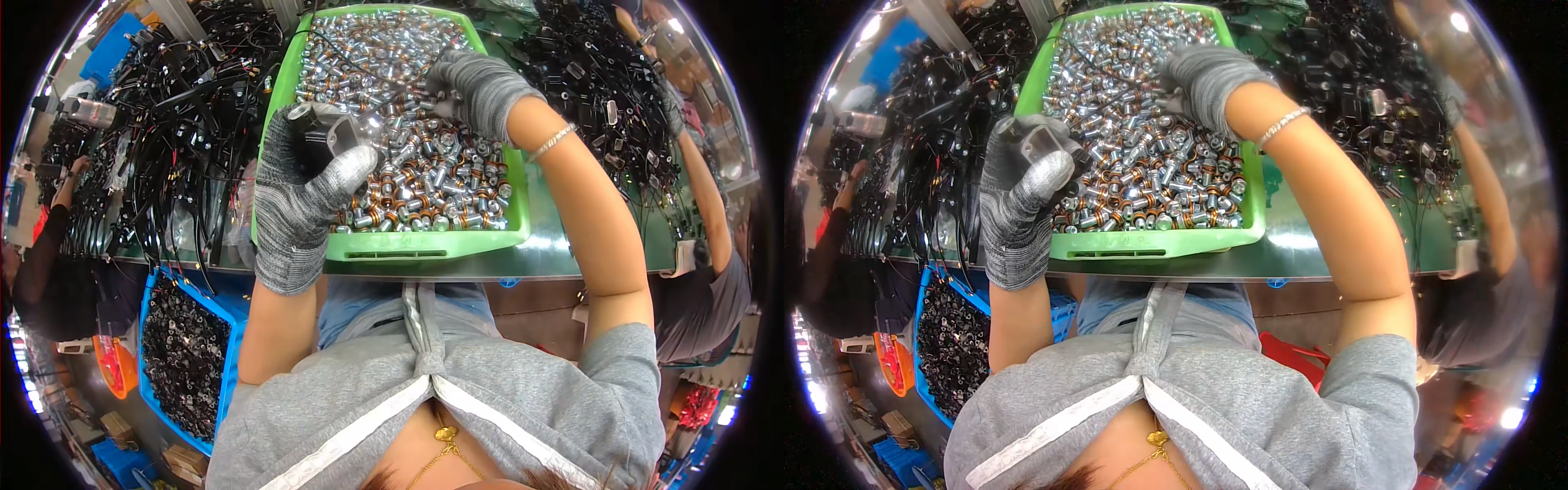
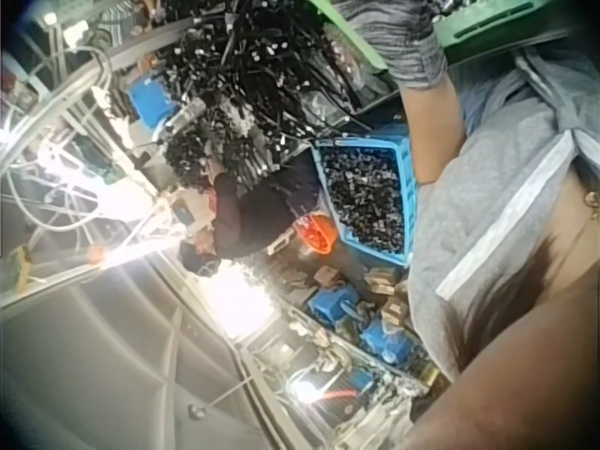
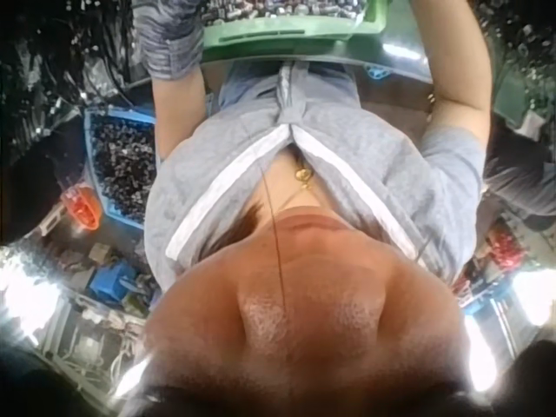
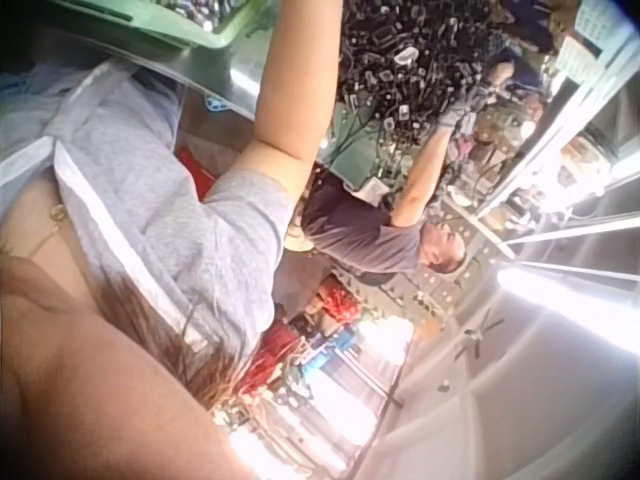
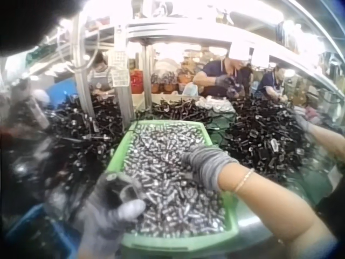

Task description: The worker is assembling small hardware components by inserting silver metal parts into black plastic housings at a manual workstation.

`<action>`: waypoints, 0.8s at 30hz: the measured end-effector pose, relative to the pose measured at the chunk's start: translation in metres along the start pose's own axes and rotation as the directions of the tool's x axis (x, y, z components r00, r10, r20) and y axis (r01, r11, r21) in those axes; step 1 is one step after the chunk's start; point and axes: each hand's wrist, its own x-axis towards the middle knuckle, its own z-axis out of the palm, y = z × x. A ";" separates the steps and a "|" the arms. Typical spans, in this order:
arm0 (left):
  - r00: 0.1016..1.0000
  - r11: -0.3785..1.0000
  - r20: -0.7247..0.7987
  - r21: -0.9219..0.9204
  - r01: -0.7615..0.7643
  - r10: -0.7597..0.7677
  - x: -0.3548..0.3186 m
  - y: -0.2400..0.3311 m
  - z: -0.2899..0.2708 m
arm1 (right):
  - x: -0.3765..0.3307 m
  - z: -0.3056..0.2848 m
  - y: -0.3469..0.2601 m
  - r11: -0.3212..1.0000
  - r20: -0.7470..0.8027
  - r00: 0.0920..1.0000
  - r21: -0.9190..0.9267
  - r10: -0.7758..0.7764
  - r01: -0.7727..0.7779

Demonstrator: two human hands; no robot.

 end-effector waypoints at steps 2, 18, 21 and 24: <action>1.000 1.000 -0.009 -0.010 -0.002 0.002 0.001 -0.001 0.001 | 0.003 0.001 0.003 0.982 0.002 0.999 -0.183 -0.035 0.035; 0.982 0.883 0.187 0.465 -0.064 -0.027 -0.008 0.001 0.013 | -0.032 -0.028 -0.028 0.790 -0.296 0.951 0.562 -0.085 0.245; 0.976 0.852 0.219 0.511 -0.116 0.001 -0.009 -0.001 0.009 | -0.040 -0.042 -0.051 0.681 -0.395 0.810 0.445 -0.434 0.582; 0.963 0.849 0.270 0.510 -0.137 -0.007 -0.009 0.005 0.010 | -0.039 -0.044 -0.055 0.693 -0.358 0.766 0.333 -0.534 0.639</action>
